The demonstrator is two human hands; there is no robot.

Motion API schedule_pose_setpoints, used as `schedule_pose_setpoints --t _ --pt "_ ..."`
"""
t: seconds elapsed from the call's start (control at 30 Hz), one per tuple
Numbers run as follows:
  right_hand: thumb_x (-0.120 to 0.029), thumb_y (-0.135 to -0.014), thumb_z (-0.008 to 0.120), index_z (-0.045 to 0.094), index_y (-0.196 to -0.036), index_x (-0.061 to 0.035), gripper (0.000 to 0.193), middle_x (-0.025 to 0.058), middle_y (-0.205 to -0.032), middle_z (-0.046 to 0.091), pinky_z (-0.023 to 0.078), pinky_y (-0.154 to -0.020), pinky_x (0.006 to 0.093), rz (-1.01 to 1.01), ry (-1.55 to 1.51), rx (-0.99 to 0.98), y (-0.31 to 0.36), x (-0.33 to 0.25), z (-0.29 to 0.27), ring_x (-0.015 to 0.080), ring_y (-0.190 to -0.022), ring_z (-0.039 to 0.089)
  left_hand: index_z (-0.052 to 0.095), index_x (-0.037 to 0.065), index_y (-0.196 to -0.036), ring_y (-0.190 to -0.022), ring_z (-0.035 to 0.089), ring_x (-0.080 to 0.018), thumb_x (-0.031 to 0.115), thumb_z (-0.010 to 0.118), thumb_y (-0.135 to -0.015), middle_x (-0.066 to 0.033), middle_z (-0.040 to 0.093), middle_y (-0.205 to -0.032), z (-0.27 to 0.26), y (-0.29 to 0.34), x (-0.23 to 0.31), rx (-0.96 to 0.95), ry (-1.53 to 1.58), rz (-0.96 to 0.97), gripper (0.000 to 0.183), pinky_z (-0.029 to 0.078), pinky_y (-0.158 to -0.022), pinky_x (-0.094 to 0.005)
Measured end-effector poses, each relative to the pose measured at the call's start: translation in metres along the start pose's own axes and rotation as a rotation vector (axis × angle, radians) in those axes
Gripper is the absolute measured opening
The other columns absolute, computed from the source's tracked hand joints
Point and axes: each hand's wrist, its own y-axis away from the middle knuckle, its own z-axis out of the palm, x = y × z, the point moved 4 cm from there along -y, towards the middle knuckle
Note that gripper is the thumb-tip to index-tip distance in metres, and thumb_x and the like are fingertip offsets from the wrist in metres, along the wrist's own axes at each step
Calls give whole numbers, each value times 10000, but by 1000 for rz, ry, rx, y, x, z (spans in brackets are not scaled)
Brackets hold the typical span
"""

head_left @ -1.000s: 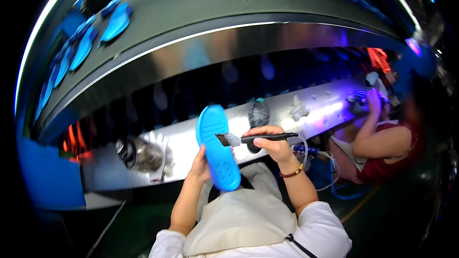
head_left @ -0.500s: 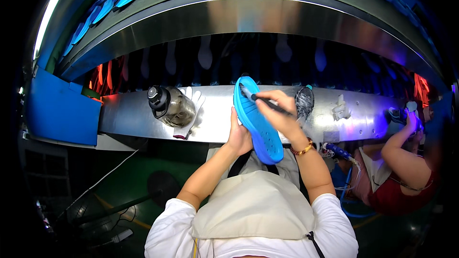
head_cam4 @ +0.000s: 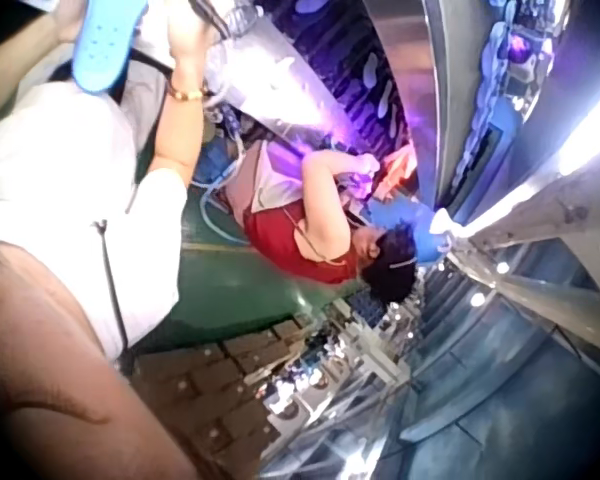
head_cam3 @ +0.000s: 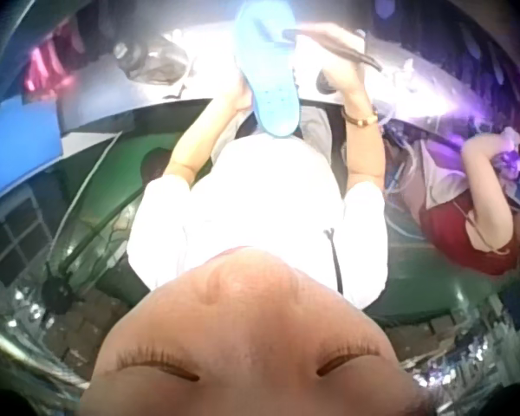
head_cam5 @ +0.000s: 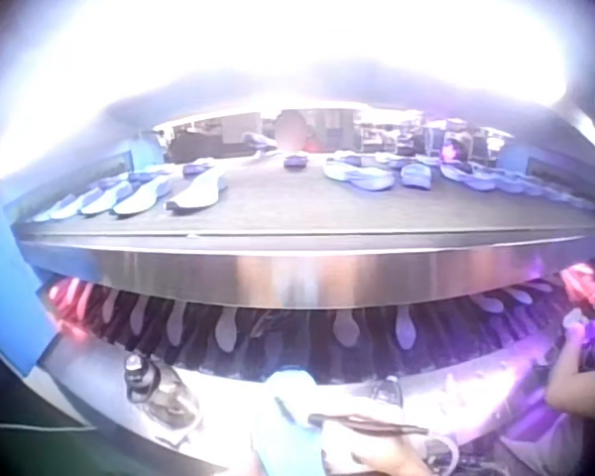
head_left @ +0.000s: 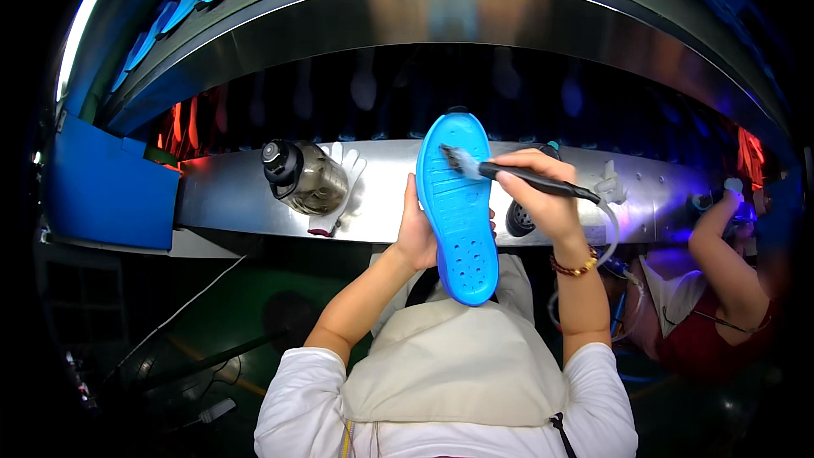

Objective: The person scrubs the textured soles of blue slipper soles with a brush. The person repeatedly picks up the soles from a conveyor belt, scrubs the bottom surface, and places them back down in a repetitive sequence.

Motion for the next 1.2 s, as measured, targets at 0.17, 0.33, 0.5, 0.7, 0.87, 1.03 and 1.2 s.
schedule_pose_setpoints --t 0.17,0.33,0.5,0.7,0.87,1.03,1.2 --pt "-3 -711 634 639 -885 7 175 124 -841 627 488 -649 241 -279 -42 -451 18 -26 21 164 -727 612 386 71 -1244 -990 533 -271 705 53 -778 -158 513 -1123 14 0 17 105 39 139 855 427 -869 -416" --pt "-40 -690 658 645 -875 -5 189 129 -843 629 469 -786 313 110 -211 -202 9 -6 9 213 -841 605 433 45 -1187 -913 567 -264 692 37 -783 -173 560 -1024 21 -1 21 166 -104 135 860 454 -827 -387" --pt "-3 -671 660 645 -879 -9 208 125 -910 634 469 -788 299 -168 -188 -536 25 -20 15 212 -858 603 475 -2 -1097 -753 602 -279 730 7 -744 -189 594 -841 17 -1 33 256 -265 297 938 505 -685 -379" --pt "-3 -672 669 641 -876 -3 206 128 -897 634 471 -788 307 -276 -45 -531 35 -21 17 224 -884 593 469 -4 -1091 -738 600 -296 743 11 -732 -208 588 -818 24 0 50 320 -268 420 947 506 -652 -404" --pt "9 -677 660 636 -878 0 203 115 -904 637 472 -795 305 -41 -119 -258 34 -2 2 218 -891 597 424 13 -1147 -745 591 -304 749 47 -731 -217 572 -871 23 0 59 380 -239 483 926 504 -661 -414" --pt "18 -663 667 640 -913 2 252 121 -920 639 460 -814 312 -166 -294 -515 45 -1 7 219 -919 580 449 13 -1123 -757 594 -292 745 29 -735 -209 580 -867 35 0 68 314 -301 495 928 502 -669 -401" --pt "0 -746 604 604 -928 48 188 147 -964 611 457 -794 273 163 -502 -278 46 22 7 192 -862 590 432 12 -1173 -868 585 -301 743 71 -750 -225 561 -971 39 -4 68 293 -186 433 919 492 -749 -419"
